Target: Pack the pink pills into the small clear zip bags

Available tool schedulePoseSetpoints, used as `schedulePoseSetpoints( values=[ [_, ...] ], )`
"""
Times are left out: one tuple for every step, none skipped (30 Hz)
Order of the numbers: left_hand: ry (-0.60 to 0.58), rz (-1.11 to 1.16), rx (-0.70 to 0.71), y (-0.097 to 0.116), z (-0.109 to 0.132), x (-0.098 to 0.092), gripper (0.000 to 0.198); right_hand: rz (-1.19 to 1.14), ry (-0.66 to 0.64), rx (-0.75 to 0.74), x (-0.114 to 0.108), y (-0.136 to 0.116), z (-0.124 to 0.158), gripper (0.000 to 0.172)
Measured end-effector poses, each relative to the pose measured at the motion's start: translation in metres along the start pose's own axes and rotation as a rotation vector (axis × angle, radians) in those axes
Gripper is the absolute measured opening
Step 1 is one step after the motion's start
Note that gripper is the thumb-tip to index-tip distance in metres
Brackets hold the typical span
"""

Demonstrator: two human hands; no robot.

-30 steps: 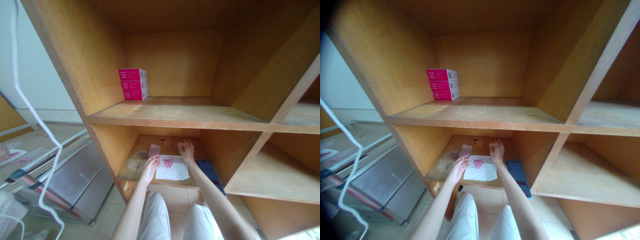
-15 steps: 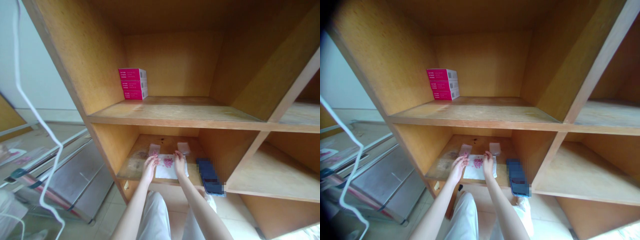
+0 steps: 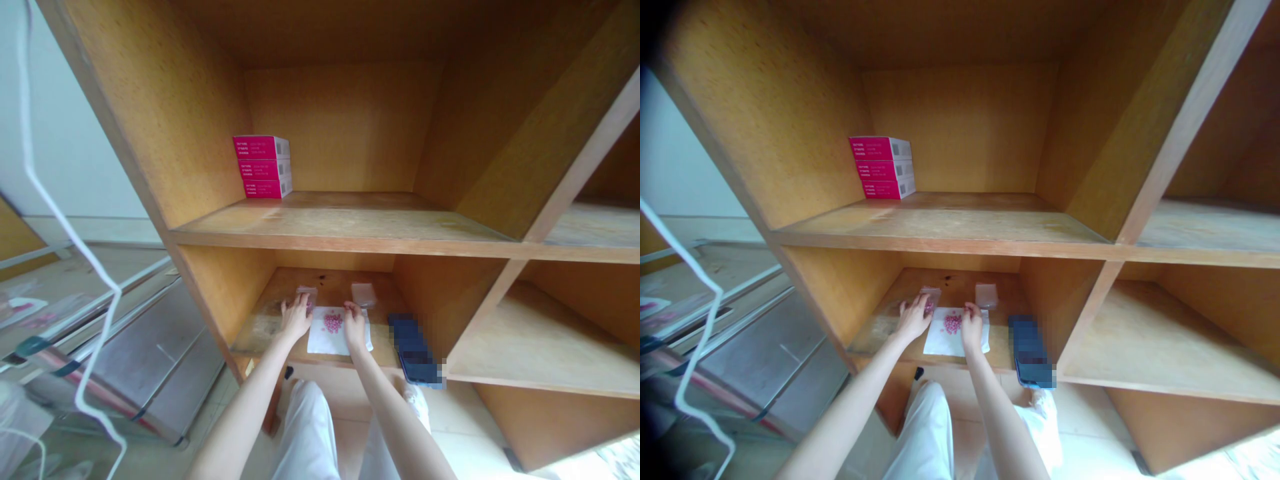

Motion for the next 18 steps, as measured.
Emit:
schedulePoseSetpoints(
  values=[
    [0.004, 0.081, -0.013, -0.003, -0.002, 0.000, 0.034, 0.003, 0.000, -0.003, 0.000, 0.000, 0.000, 0.028],
    [0.007, 0.161, -0.031, -0.005, -0.005, 0.000, 0.029, 0.005, 0.001, -0.005, 0.000, 0.000, 0.000, 0.028],
    [0.007, 0.227, -0.050, -0.007, -0.007, 0.000, 0.024, 0.007, 0.003, -0.006, 0.000, 0.000, 0.000, 0.028],
    [0.002, 0.273, -0.069, -0.009, -0.008, 0.000, 0.021, 0.008, 0.005, -0.007, 0.000, 0.000, 0.000, 0.028],
    [-0.004, 0.299, -0.083, -0.009, -0.010, 0.000, 0.019, 0.009, 0.005, -0.007, 0.000, 0.000, 0.000, 0.028],
    [-0.010, 0.304, -0.092, -0.010, -0.011, 0.000, 0.019, 0.011, 0.004, -0.007, 0.000, 0.000, 0.000, 0.028],
    [-0.016, 0.291, -0.093, -0.009, -0.012, 0.000, 0.019, 0.013, 0.002, -0.007, 0.000, -0.001, 0.001, 0.028],
    [-0.022, 0.260, -0.085, -0.009, -0.013, -0.001, 0.018, 0.017, 0.002, -0.007, -0.001, -0.001, 0.001, 0.027],
    [-0.029, 0.214, -0.070, -0.008, -0.014, -0.001, 0.017, 0.024, 0.002, -0.006, -0.001, -0.002, 0.001, 0.027],
    [-0.037, 0.157, -0.048, -0.007, -0.014, 0.000, 0.016, 0.031, 0.002, -0.005, -0.001, -0.002, 0.001, 0.027],
    [-0.046, 0.093, -0.023, -0.007, -0.015, 0.001, 0.015, 0.039, 0.002, -0.005, -0.001, -0.002, 0.001, 0.027],
    [-0.054, 0.031, 0.000, -0.007, -0.015, 0.002, 0.014, 0.045, 0.004, -0.006, -0.001, -0.003, 0.001, 0.027],
    [-0.059, -0.023, 0.017, -0.007, -0.015, 0.002, 0.013, 0.049, 0.005, -0.007, -0.002, -0.003, 0.001, 0.028],
    [-0.059, -0.063, 0.026, -0.007, -0.015, 0.003, 0.012, 0.050, 0.005, -0.008, -0.002, -0.003, 0.001, 0.028],
    [-0.053, -0.091, 0.025, -0.008, -0.015, 0.002, 0.011, 0.049, 0.004, -0.009, -0.001, -0.003, 0.001, 0.028],
    [-0.040, -0.108, 0.015, -0.008, -0.015, 0.001, 0.010, 0.047, 0.004, -0.008, -0.001, -0.002, 0.001, 0.028],
    [-0.020, -0.115, -0.006, -0.010, -0.015, -0.002, 0.009, 0.045, 0.003, -0.006, -0.001, -0.002, 0.001, 0.028],
    [0.010, -0.111, -0.034, -0.011, -0.016, -0.005, 0.008, 0.042, 0.004, -0.004, -0.001, -0.001, 0.001, 0.028]
  ],
)
Point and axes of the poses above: each hand's wrist, its own z-axis away from the middle knuckle, its own x-axis out of the palm, y = z × x, the point moved 6 cm from there along -z, towards the middle knuckle, and after that the axes turned 3 degrees about x, right-handed, at the moved point
